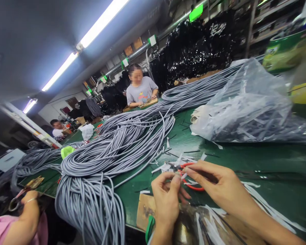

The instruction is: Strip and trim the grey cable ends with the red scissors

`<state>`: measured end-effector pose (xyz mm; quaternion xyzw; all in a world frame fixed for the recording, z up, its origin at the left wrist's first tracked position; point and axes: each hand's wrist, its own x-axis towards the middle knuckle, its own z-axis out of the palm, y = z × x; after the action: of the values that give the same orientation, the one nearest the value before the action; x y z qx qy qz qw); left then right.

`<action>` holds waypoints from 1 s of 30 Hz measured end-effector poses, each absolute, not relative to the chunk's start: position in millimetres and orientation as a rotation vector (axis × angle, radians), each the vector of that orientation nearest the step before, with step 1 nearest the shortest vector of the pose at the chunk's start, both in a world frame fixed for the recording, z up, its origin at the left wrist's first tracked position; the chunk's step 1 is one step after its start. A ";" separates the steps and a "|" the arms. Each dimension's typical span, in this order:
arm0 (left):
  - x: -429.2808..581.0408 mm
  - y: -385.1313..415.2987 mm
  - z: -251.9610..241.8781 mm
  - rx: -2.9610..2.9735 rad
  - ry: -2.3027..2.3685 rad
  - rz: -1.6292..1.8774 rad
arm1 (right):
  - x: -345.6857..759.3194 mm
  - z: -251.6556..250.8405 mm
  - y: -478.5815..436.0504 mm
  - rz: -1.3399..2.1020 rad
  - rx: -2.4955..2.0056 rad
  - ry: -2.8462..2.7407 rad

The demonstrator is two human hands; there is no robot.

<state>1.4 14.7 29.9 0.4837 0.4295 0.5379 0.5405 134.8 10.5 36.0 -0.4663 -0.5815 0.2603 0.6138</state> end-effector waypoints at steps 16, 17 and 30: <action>3.0 8.8 26.5 1.136 1.053 1.324 | 130.2 39.3 11.7 0.723 -1.122 -1.323; 2.1 9.1 26.8 1.148 1.018 1.314 | 130.5 39.3 11.8 0.744 -1.124 -1.325; -7.0 12.7 32.8 1.013 0.706 1.194 | 136.2 38.2 14.4 0.817 -1.187 -1.328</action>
<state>-7.0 12.7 32.8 0.4465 0.3110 0.5264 0.6533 136.2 14.4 38.2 -0.5031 -0.5626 0.3464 0.5572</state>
